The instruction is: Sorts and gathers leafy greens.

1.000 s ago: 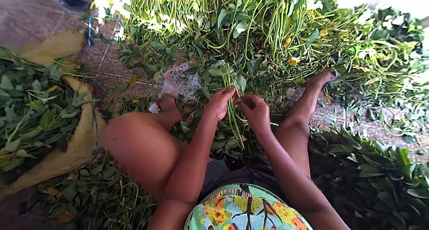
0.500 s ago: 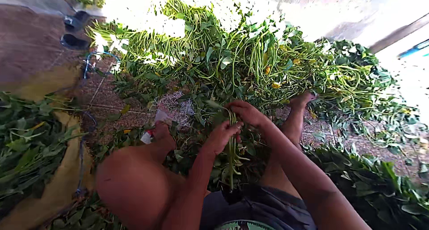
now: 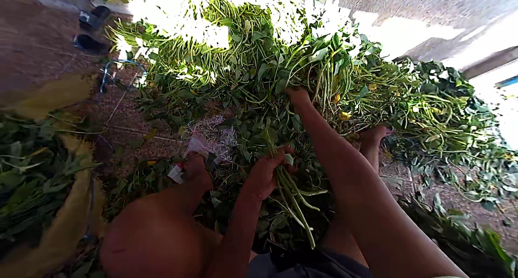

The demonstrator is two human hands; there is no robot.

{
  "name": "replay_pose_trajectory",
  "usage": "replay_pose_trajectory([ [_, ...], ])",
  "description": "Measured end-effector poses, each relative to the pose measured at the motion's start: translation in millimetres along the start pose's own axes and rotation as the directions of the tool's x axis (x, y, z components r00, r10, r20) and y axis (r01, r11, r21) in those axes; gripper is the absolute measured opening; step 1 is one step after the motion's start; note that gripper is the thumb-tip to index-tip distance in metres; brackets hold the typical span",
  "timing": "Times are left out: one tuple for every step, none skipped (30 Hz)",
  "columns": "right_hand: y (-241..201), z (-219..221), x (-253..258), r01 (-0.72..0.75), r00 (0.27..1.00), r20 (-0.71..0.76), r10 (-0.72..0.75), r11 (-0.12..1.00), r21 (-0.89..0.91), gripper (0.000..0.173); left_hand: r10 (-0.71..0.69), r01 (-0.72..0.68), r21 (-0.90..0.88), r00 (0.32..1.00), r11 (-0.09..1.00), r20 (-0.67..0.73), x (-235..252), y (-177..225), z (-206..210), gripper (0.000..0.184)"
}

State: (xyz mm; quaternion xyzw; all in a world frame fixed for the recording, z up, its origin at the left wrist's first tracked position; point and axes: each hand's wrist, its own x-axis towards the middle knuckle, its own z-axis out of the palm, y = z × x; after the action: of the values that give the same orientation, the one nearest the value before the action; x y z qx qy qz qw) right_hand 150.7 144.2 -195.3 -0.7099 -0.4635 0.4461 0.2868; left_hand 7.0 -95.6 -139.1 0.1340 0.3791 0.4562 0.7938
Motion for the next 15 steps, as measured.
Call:
replay_pose_trajectory([
  [9.7, 4.2, -6.0, 0.066, 0.998, -0.013, -0.065, 0.992, 0.104, 0.040, 0.015, -0.014, 0.032, 0.999, 0.999, -0.032, -0.4, 2.6, -1.8, 0.027],
  [17.3, 6.7, -16.0, 0.137, 0.990, -0.018, -0.137, 0.972, 0.193, 0.036, 0.025, -0.021, 0.057, 0.997, 0.998, -0.079, -0.8, 5.8, -3.4, 0.025],
  [26.2, 7.6, -30.3, 0.194, 0.980, -0.004, -0.200, 0.944, 0.266, 0.034, 0.041, -0.030, 0.080, 0.990, 0.996, -0.136, -0.6, 8.3, -5.6, 0.024],
  [34.5, 6.4, -49.1, 0.236, 0.967, 0.017, -0.255, 0.917, 0.322, 0.032, 0.066, -0.046, 0.106, 0.980, 0.993, -0.188, 0.4, 10.7, -8.1, 0.023],
  [41.1, 3.5, -72.1, 0.279, 0.951, 0.033, -0.308, 0.899, 0.339, 0.028, 0.103, -0.071, 0.139, 0.965, 0.988, -0.241, 2.0, 12.8, -10.1, 0.023],
  [46.9, -0.8, -96.8, 0.314, 0.935, 0.057, -0.350, 0.892, 0.325, 0.024, 0.147, -0.100, 0.174, 0.949, 0.980, -0.280, 4.0, 14.3, -12.2, 0.022],
  [52.9, -5.1, -123.3, 0.339, 0.921, 0.089, -0.378, 0.894, 0.293, 0.023, 0.188, -0.129, 0.200, 0.932, 0.971, -0.311, 5.4, 14.3, -14.8, 0.022],
  [60.4, -8.1, -150.3, 0.352, 0.912, 0.123, -0.391, 0.902, 0.250, 0.022, 0.209, -0.145, 0.208, 0.920, 0.967, -0.331, 5.7, 12.2, -18.3, 0.022],
  [69.9, -9.7, -173.6, 0.365, 0.903, 0.156, -0.401, 0.906, 0.215, 0.022, 0.214, -0.153, 0.199, 0.917, 0.968, -0.336, 4.9, 9.1, -21.8, 0.022],
  [79.5, -10.4, -192.1, 0.378, 0.893, 0.184, -0.410, 0.907, 0.186, 0.022, 0.211, -0.156, 0.188, 0.922, 0.970, -0.326, 3.7, 6.8, -24.3, 0.022],
  [88.4, -10.6, -205.7, 0.385, 0.886, 0.206, -0.416, 0.906, 0.176, 0.022, 0.205, -0.153, 0.187, 0.932, 0.970, -0.298, 2.5, 4.6, -25.6, 0.024],
  [96.0, -11.2, -216.0, 0.382, 0.881, 0.228, -0.414, 0.908, 0.174, 0.023, 0.190, -0.140, 0.197, 0.946, 0.970, -0.262, 2.0, 1.8, -26.8, 0.026],
  [102.5, -11.4, -222.9, 0.380, 0.879, 0.237, -0.414, 0.908, 0.180, 0.021, 0.172, -0.127, 0.199, 0.958, 0.972, -0.231, 3.0, -1.6, -28.0, 0.028],
  [107.7, -12.5, -227.5, 0.366, 0.879, 0.251, -0.405, 0.911, 0.189, 0.021, 0.156, -0.114, 0.198, 0.965, 0.974, -0.209, 3.4, -6.2, -28.7, 0.029],
  [111.3, -14.6, -231.0, 0.340, 0.883, 0.273, -0.382, 0.921, 0.189, 0.021, 0.146, -0.107, 0.191, 0.968, 0.976, -0.205, 2.9, -11.6, -27.7, 0.030],
])
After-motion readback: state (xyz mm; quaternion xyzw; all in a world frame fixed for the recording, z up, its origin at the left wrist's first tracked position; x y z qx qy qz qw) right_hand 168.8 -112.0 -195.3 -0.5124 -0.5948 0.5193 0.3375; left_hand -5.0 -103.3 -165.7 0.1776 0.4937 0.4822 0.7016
